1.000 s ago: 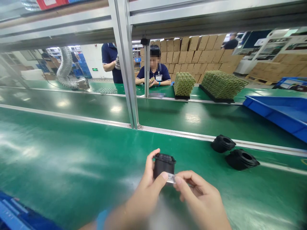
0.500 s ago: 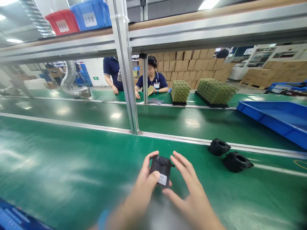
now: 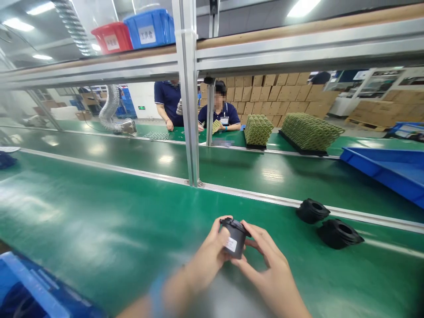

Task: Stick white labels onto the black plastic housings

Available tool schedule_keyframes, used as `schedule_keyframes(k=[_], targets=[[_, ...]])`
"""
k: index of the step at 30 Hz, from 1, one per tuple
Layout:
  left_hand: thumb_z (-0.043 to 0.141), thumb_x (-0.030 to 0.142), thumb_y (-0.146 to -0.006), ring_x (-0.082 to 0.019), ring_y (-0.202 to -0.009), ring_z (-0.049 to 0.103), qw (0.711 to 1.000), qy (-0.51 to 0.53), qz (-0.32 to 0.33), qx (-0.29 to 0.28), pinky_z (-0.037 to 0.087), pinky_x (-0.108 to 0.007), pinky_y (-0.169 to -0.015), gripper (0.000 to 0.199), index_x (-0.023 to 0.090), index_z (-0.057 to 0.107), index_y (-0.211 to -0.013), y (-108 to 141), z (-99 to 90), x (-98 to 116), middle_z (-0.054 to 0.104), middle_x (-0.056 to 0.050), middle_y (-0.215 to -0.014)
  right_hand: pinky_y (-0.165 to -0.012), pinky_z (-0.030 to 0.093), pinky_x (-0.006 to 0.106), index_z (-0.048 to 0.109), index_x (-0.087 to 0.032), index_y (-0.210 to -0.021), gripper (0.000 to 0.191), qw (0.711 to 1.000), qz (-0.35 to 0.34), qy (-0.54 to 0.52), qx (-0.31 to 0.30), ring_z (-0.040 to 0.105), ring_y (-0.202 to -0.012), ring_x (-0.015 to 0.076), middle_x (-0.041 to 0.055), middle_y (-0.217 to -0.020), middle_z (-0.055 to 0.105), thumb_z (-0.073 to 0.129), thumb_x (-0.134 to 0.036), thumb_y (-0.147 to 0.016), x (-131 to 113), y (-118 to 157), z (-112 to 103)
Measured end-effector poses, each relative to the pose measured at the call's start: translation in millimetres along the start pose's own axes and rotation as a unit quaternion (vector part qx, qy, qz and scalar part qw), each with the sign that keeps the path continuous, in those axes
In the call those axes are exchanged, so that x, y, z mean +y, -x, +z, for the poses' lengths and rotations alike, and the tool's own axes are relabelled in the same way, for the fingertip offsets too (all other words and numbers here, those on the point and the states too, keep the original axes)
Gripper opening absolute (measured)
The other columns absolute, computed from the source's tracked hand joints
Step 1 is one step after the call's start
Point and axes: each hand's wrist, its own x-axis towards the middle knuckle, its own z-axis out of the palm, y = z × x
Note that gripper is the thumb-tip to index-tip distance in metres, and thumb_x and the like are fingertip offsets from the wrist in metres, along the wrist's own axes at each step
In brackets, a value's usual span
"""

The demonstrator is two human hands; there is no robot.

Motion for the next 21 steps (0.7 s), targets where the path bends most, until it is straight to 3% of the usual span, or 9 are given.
schedule_keyframes(k=[3, 9, 16, 21], targets=[[0.043, 0.063, -0.092, -0.019, -0.089, 0.061, 0.999, 0.049, 0.005, 0.007, 0.048, -0.032, -0.073, 0.054, 0.019, 0.043, -0.124, -1.9, 2.4, 2.2, 0.059, -0.01, -0.111, -0.086, 0.059, 0.032, 0.044, -0.033, -0.141, 0.059, 1.0, -0.01, -0.012, 0.004, 0.062, -0.107, 0.0227, 0.0061, -0.132, 0.048, 0.068, -0.024, -0.087, 0.3, -2.9, -0.1], [0.044, 0.065, -0.091, -0.017, -0.076, 0.063, 0.999, -0.001, -0.001, 0.034, 0.049, -0.033, -0.071, 0.056, 0.023, 0.041, -0.127, 0.4, 5.8, 6.0, 0.058, -0.011, -0.122, -0.084, 0.059, 0.034, 0.044, -0.032, -0.141, 0.06, 1.0, -0.01, -0.012, 0.004, 0.064, -0.1, 0.0224, 0.0076, -0.134, 0.047, 0.068, -0.022, -0.087, 0.4, -1.7, 1.6], [0.068, 0.032, -0.085, -0.014, -0.08, 0.063, 0.994, -0.102, -0.007, 0.034, 0.047, -0.027, -0.073, 0.054, 0.027, 0.04, -0.131, 6.3, -0.8, 5.2, 0.06, -0.005, -0.11, -0.084, 0.057, 0.035, 0.043, -0.033, -0.142, 0.062, 1.0, -0.007, 0.013, 0.005, 0.066, -0.09, 0.0202, 0.0077, -0.131, 0.048, 0.068, -0.023, -0.087, -3.8, 2.5, 2.7], [0.073, 0.022, -0.078, -0.013, -0.075, 0.061, 0.987, -0.152, 0.002, 0.053, 0.047, -0.025, -0.068, 0.061, 0.025, 0.039, -0.129, 4.2, 1.0, 3.4, 0.062, -0.004, -0.103, -0.084, 0.055, 0.034, 0.043, -0.032, -0.143, 0.059, 0.999, -0.027, 0.017, 0.016, 0.065, -0.092, 0.0203, 0.0075, -0.127, 0.049, 0.065, -0.021, -0.089, -1.8, 5.7, 6.7]])
